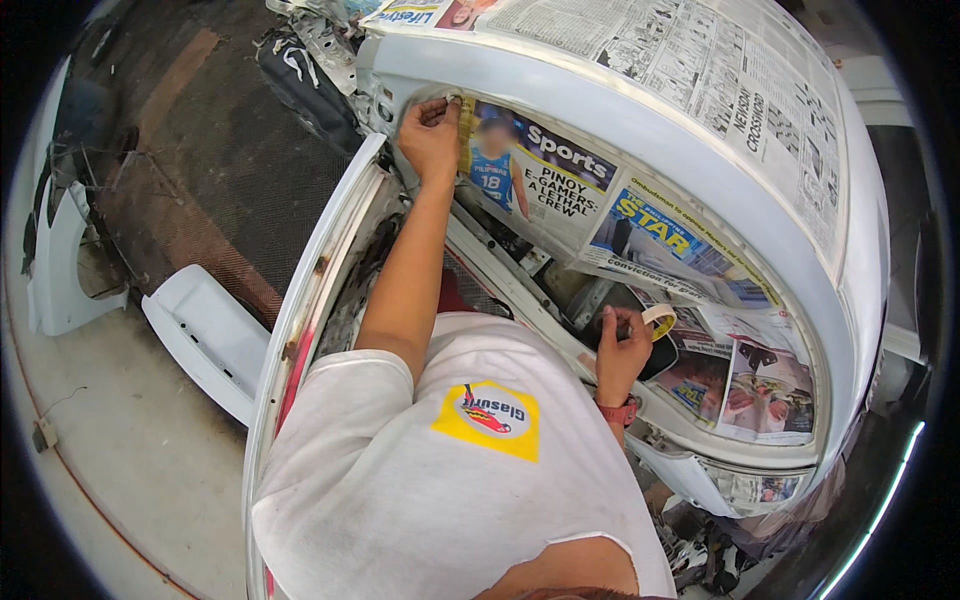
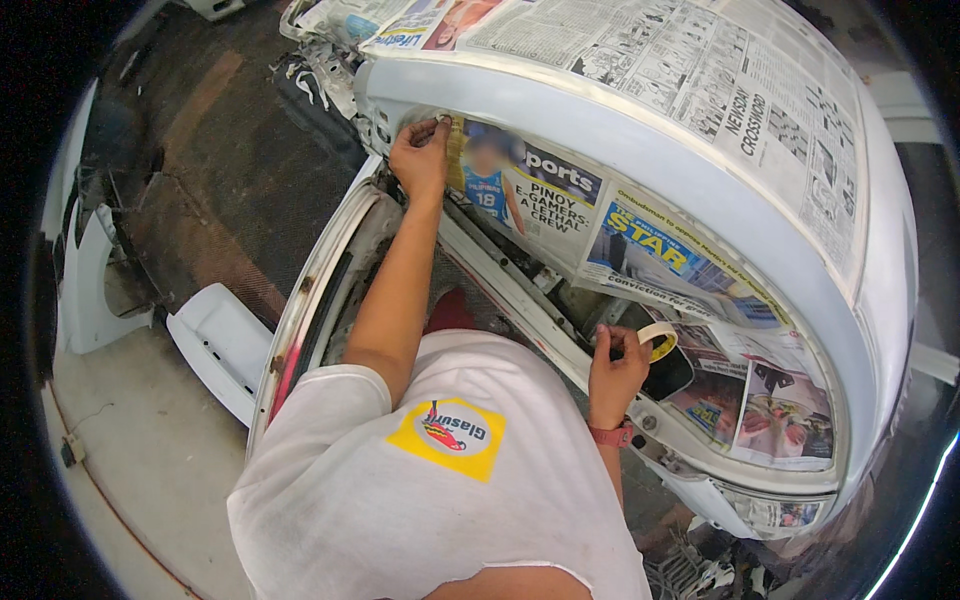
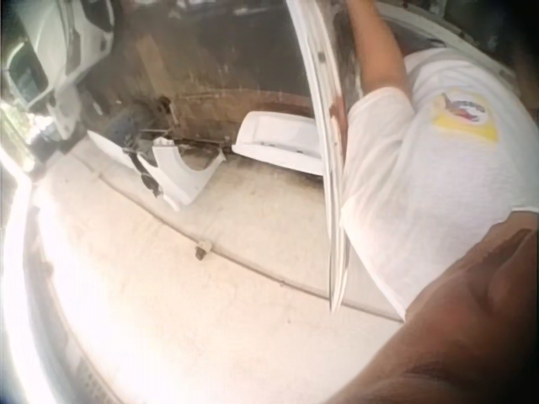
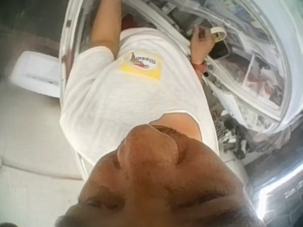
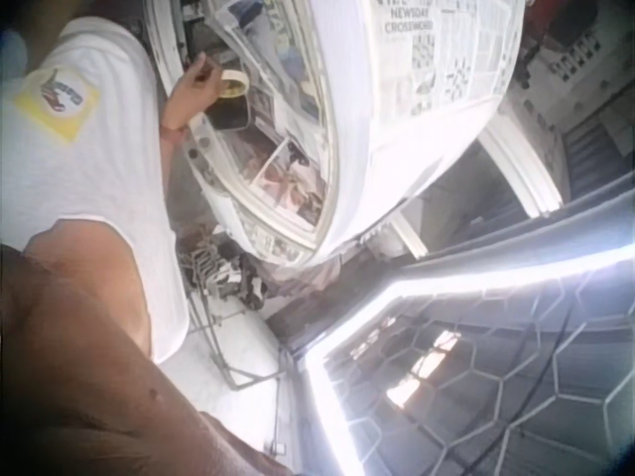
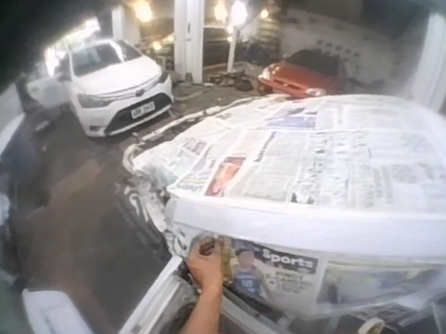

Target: The person tapes newspaper sheets onto the open hood of a white car using masking tape. They repeatedly fold, position, and secure the newspaper to cover the hood surface, smoothing it down and adding tape as needed.

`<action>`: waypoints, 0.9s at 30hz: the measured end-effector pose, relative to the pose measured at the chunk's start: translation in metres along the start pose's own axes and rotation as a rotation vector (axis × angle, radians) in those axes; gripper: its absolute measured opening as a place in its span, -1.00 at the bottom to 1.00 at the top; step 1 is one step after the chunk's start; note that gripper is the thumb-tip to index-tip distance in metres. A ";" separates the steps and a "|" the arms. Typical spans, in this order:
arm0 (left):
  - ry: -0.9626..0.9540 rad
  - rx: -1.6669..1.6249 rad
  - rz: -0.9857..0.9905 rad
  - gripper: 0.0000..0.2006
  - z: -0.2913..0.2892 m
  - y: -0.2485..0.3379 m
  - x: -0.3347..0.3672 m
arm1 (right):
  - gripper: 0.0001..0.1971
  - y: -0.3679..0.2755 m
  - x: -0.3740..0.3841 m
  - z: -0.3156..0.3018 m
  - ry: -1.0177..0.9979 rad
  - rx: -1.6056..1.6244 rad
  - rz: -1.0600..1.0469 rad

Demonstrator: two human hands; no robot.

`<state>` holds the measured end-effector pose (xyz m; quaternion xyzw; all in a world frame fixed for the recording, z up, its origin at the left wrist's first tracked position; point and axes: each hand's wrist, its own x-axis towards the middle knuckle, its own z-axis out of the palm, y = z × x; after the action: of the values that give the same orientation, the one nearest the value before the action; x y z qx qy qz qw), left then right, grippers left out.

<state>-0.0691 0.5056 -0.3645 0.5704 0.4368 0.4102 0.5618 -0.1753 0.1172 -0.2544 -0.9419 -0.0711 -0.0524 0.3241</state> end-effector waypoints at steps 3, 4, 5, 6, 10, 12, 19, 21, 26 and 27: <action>0.021 0.034 -0.019 -0.75 0.001 -0.003 -0.004 | -0.82 0.007 0.003 -0.003 -0.015 -0.002 0.031; 0.032 0.044 -0.019 -0.75 0.001 -0.004 -0.005 | -0.82 0.008 0.004 -0.003 -0.012 -0.006 0.028; 0.044 0.022 -0.016 -0.75 0.002 -0.005 -0.005 | -0.82 0.010 0.005 -0.003 -0.004 -0.025 0.018; 0.056 -0.002 -0.015 -0.75 0.003 -0.006 -0.005 | -0.81 0.011 0.005 -0.003 -0.012 -0.008 0.022; 0.071 0.090 0.024 -0.73 0.004 -0.007 -0.004 | -0.79 0.012 0.007 -0.003 -0.012 0.001 0.019; 0.060 0.092 0.043 -0.72 0.002 -0.006 -0.005 | -0.78 0.012 0.009 -0.003 -0.017 0.001 0.027; 0.007 0.104 0.123 -0.67 -0.006 -0.005 -0.005 | -0.79 0.007 0.014 -0.004 -0.038 -0.024 -0.022; 0.010 0.129 0.126 -0.67 -0.006 -0.006 -0.001 | -0.79 0.005 0.016 -0.003 -0.039 -0.025 -0.027; -0.038 0.212 0.197 -0.68 -0.009 -0.008 0.008 | -0.80 0.002 0.018 -0.001 -0.027 -0.041 -0.049; -0.044 0.224 0.216 -0.69 -0.010 -0.008 0.009 | -0.80 0.003 0.018 0.000 -0.031 -0.039 -0.042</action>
<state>-0.0762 0.5169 -0.3724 0.6820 0.4035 0.4043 0.4567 -0.1572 0.1169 -0.2532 -0.9471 -0.0946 -0.0459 0.3032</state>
